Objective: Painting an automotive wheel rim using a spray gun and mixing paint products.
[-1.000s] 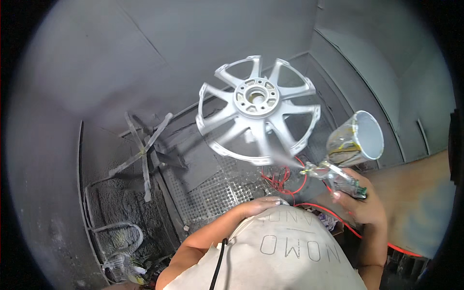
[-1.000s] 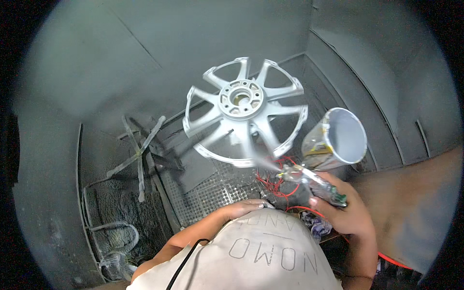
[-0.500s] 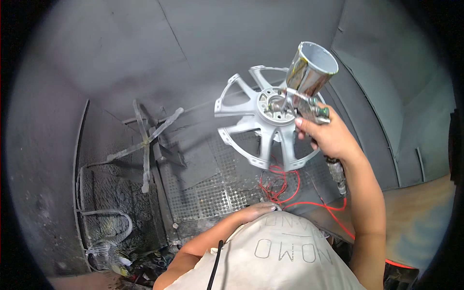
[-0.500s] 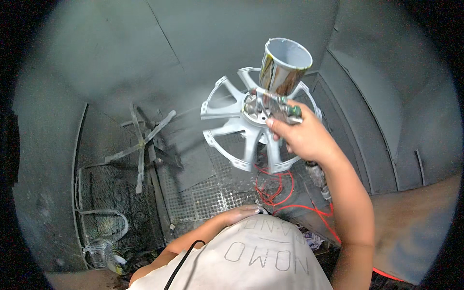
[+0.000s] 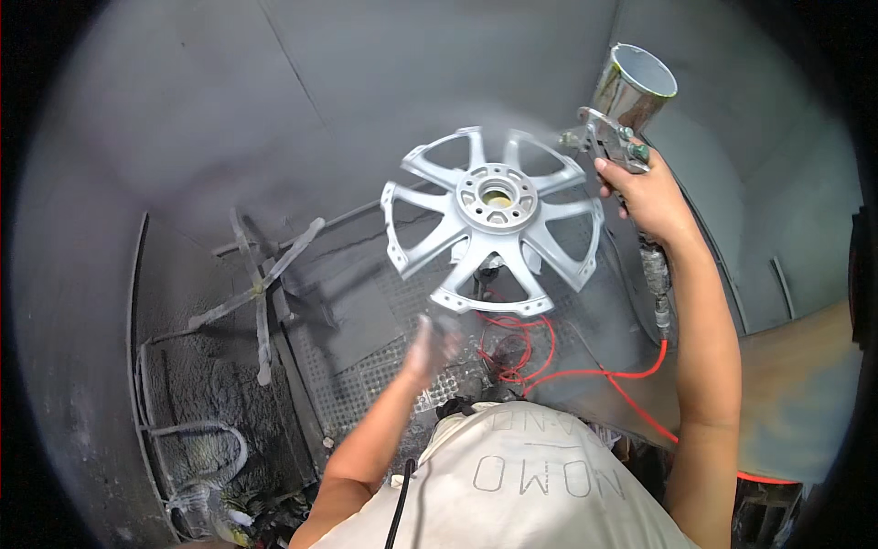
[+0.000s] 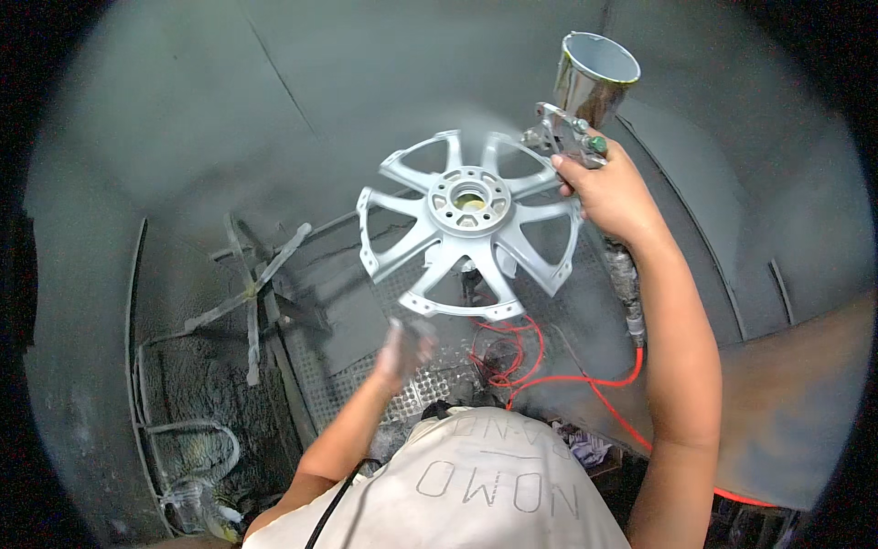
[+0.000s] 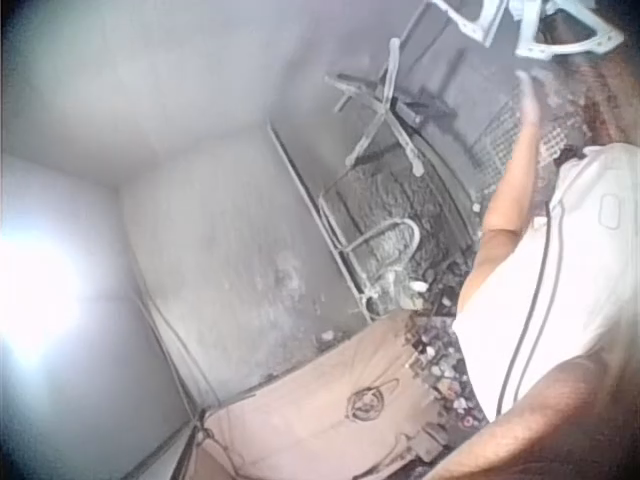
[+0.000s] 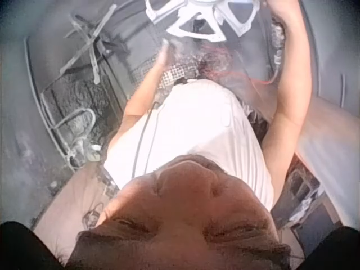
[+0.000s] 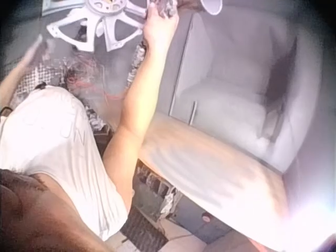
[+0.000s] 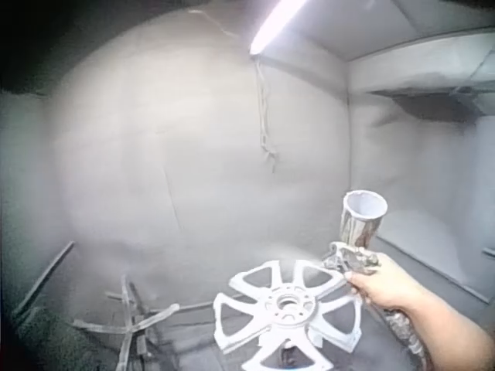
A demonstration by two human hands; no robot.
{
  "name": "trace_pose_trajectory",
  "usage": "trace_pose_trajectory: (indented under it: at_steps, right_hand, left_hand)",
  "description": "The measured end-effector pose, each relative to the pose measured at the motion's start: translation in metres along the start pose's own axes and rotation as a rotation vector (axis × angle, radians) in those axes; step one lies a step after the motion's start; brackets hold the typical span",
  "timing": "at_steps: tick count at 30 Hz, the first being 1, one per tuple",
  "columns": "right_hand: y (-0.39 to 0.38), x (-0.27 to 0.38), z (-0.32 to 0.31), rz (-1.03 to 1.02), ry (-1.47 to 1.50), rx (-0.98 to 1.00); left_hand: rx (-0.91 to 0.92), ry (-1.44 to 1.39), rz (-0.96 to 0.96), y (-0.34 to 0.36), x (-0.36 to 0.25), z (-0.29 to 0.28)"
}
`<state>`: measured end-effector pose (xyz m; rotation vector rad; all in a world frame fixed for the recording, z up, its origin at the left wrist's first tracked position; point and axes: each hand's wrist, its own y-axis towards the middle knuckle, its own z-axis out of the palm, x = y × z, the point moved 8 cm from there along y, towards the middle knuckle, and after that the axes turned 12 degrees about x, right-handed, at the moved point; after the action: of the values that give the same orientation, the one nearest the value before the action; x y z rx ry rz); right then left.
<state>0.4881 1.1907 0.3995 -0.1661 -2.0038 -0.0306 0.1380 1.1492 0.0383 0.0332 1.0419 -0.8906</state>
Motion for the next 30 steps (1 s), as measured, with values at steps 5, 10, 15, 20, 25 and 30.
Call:
trace_pose_trajectory:
  at_steps: [5, 10, 15, 20, 25, 30]
  right_hand:
    - [-0.044, -0.015, -0.041, 0.091, -0.059, -0.132]
    - [-0.099, -0.056, -0.067, 0.173, -0.047, -0.143]
    - [-0.146, -0.087, -0.064, 0.267, 0.061, -0.046]
    - [-0.189, -0.085, -0.044, 0.272, 0.126, -0.014]
    - [-0.221, -0.082, -0.024, 0.328, 0.132, 0.154]
    - [-0.219, -0.084, -0.040, 0.206, 0.346, 0.131]
  left_hand:
    - [-0.252, 0.008, 0.389, 0.013, -0.135, -0.043]
    - [-0.054, 0.152, 0.208, 0.001, -0.101, 0.059]
    - [0.602, 0.825, 0.078, -0.019, -0.005, 0.221]
    - [1.118, 0.764, -0.237, -0.023, 0.023, 0.239]
    - [1.082, 0.591, -0.237, -0.026, 0.027, 0.219]
    - [1.014, 0.500, -0.319, -0.028, 0.044, 0.210]
